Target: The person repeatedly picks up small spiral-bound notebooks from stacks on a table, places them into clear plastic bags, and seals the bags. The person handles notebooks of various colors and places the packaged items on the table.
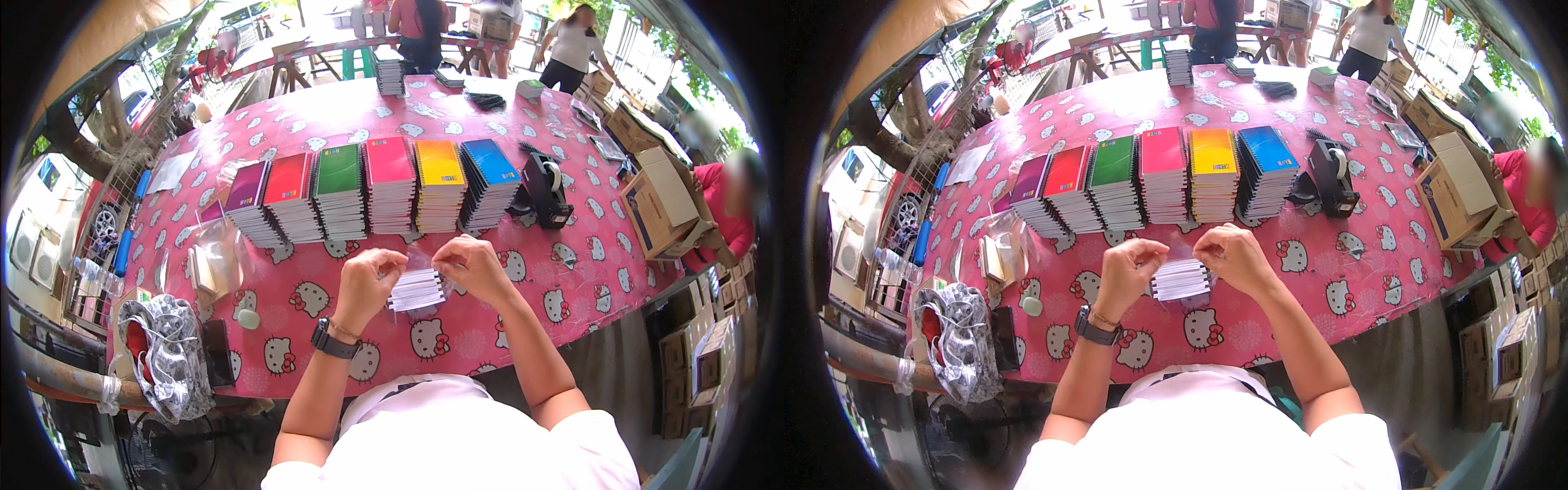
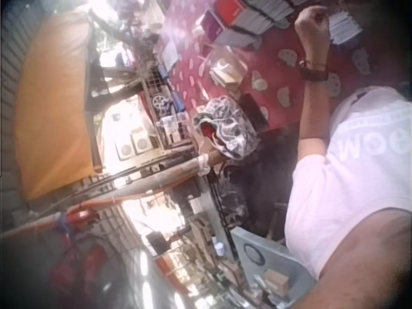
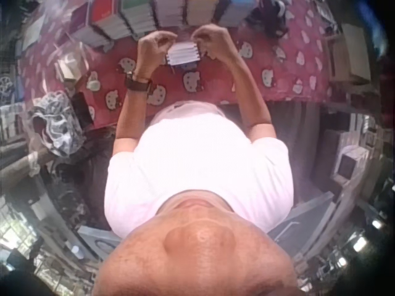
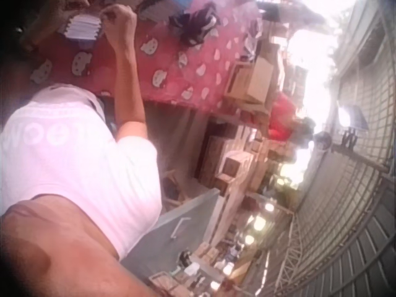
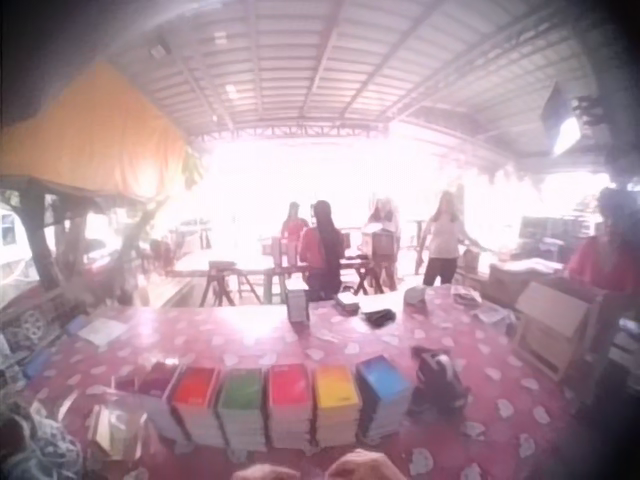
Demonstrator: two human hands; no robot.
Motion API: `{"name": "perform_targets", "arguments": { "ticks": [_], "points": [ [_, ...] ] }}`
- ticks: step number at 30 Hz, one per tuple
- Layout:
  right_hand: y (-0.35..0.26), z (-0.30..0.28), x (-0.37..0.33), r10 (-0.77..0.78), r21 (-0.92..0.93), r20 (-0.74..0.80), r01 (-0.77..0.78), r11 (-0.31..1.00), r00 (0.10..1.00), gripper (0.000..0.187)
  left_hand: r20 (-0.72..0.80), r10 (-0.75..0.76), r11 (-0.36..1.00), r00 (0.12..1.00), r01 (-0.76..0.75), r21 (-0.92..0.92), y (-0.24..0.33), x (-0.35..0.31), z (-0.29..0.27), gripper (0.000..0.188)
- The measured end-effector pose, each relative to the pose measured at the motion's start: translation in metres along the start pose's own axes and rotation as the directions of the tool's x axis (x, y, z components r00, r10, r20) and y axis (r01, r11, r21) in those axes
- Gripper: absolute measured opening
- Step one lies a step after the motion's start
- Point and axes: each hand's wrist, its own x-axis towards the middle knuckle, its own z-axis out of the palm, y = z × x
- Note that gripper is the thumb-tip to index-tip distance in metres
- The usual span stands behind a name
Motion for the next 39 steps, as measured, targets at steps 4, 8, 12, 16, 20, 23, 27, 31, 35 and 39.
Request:
{"name": "perform_targets", "arguments": {
  "ticks": [4,8,12,16,20,23,27,31,35,39],
  "points": [
    [0.007,-0.004,0.002,0.111,0.28,-0.268,-0.033,0.959,0.957,0.009,-0.504,0.375,0.924,0.778,-0.356,0.138,0.043,-0.001,-0.029,0.02],
    [0.033,-0.024,-0.02,0.102,0.345,0.194,-0.165,0.924,0.976,0.016,0.141,0.451,0.742,0.881,-0.458,0.49,0.038,-0.029,-0.016,0.017],
    [0.032,0.001,-0.025,-0.164,0.082,0.377,0.143,0.986,0.912,0.032,-0.187,0.519,0.849,0.834,-0.478,0.224,0.031,-0.04,-0.015,0.015],
    [0.031,0.008,-0.022,-0.197,-0.014,0.462,0.229,0.973,0.865,0.048,-0.323,0.338,0.934,0.884,-0.273,0.231,-0.019,-0.061,-0.008,0.025],
    [0.044,0.002,-0.019,-0.199,-0.028,0.6,0.269,0.963,0.775,0.071,0.011,0.301,0.927,0.954,-0.295,0.232,-0.034,-0.073,0.015,0.056],
    [0.047,0.001,-0.017,-0.164,-0.059,0.684,0.279,0.958,0.71,0.079,0.167,0.307,0.935,0.937,-0.33,0.132,-0.041,-0.063,0.011,0.069],
    [0.042,0.006,-0.015,-0.186,0.012,0.708,0.252,0.968,0.681,0.075,0.306,0.319,0.923,0.897,-0.368,0.116,-0.033,-0.044,0.014,0.074],
    [0.05,0.01,-0.026,-0.329,0.162,0.569,0.289,0.944,0.754,0.069,0.34,0.281,0.922,0.898,-0.351,0.164,-0.028,-0.039,0.016,0.077],
    [0.078,-0.051,0.001,-0.067,0.381,0.039,0.047,0.923,0.997,0.041,0.34,0.225,0.929,0.913,-0.306,0.208,-0.026,-0.048,0.008,0.076],
    [0.246,-0.167,0.006,0.272,0.039,-0.763,-0.378,0.925,0.586,0.03,0.359,0.236,0.935,0.903,-0.312,0.17,-0.017,-0.041,0.012,0.074]
  ]
}}
